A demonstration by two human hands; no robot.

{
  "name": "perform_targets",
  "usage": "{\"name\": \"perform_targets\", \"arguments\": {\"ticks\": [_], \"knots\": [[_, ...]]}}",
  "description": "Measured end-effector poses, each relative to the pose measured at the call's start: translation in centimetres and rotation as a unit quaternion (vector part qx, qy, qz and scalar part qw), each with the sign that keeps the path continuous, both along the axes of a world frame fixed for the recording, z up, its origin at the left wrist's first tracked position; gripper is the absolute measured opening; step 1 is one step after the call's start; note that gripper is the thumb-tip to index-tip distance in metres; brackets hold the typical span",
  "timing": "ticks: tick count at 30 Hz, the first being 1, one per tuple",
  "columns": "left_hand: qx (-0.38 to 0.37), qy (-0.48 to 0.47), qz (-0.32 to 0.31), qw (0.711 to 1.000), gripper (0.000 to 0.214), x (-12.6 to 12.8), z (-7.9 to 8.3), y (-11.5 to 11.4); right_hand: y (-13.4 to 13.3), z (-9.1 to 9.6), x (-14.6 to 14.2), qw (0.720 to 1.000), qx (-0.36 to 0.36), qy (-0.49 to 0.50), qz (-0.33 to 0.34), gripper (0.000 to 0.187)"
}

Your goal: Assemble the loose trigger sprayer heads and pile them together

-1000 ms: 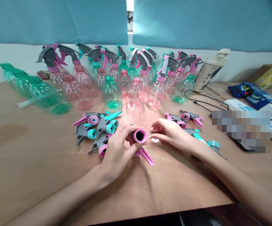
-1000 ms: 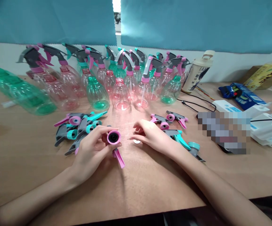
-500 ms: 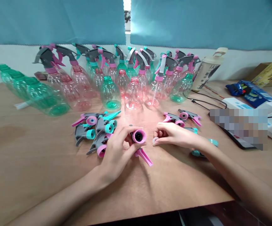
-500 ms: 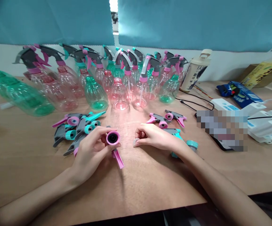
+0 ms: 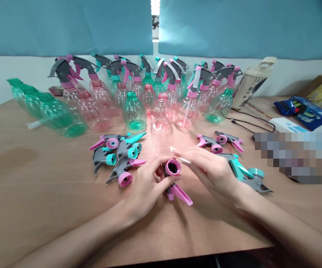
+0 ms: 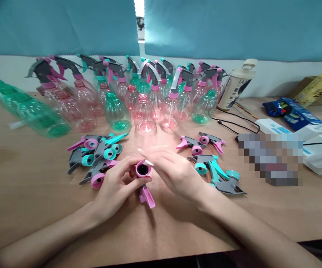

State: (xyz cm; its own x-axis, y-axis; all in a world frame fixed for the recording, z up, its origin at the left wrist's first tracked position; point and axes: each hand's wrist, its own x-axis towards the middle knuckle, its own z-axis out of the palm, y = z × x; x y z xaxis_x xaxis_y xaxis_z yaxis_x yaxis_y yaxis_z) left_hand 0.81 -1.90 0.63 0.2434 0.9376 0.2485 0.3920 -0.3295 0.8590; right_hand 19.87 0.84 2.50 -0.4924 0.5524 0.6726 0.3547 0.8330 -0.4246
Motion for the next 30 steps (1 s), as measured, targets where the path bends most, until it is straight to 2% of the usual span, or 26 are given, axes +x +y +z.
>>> {"name": "perform_targets", "arguments": {"ticks": [2, 4, 7, 11, 14, 17, 20, 22, 24, 27, 30], "knots": [[0.002, -0.003, 0.001, 1.0, 0.024, 0.1, -0.1, 0.0, -0.1, -0.6, -0.3, 0.999, 0.009, -0.025, 0.029, 0.039], [0.003, -0.005, 0.002, 1.0, 0.025, 0.1, -0.2, -0.1, 0.0, -1.1, -0.4, 0.998, -0.014, -0.046, 0.045, 0.041], [-0.007, -0.004, 0.004, 1.0, 0.017, 0.2, 0.0, -0.1, 0.1, -1.3, -0.3, 0.991, -0.082, -0.08, 0.073, 0.044], [-0.013, 0.01, 0.008, 1.0, 0.015, 0.3, 0.2, -0.2, 0.2, -0.8, -0.1, 0.966, -0.189, -0.127, 0.119, 0.051], [-0.01, 0.021, 0.007, 1.0, 0.009, 0.2, 0.2, -0.2, 0.1, -0.6, -0.1, 0.951, -0.244, -0.128, 0.137, 0.052], [-0.007, 0.025, 0.007, 1.0, 0.006, 0.1, 0.2, -0.2, 0.1, -0.6, -0.2, 0.946, -0.265, -0.114, 0.147, 0.058], [-0.006, 0.015, -0.002, 1.0, 0.013, 0.1, 0.2, -0.3, 0.1, -0.5, 0.0, 0.947, -0.262, -0.095, 0.161, 0.061], [-0.011, 0.001, -0.011, 1.0, 0.019, 0.1, 0.3, -0.3, 0.2, -0.3, 0.2, 0.95, -0.268, -0.071, 0.145, 0.057], [-0.021, -0.005, -0.014, 1.0, 0.024, 0.1, 0.2, -0.4, 0.4, 0.2, 0.5, 0.955, -0.277, -0.041, 0.096, 0.048], [-0.039, 0.002, -0.009, 0.999, 0.025, 0.1, 0.2, -0.3, 0.6, 1.2, 1.0, 0.968, -0.251, -0.011, 0.024, 0.024], [-0.06, 0.002, -0.012, 0.998, 0.021, 0.0, 0.0, -0.3, 0.8, 2.1, 1.3, 0.968, -0.246, -0.031, 0.036, 0.005]]}}
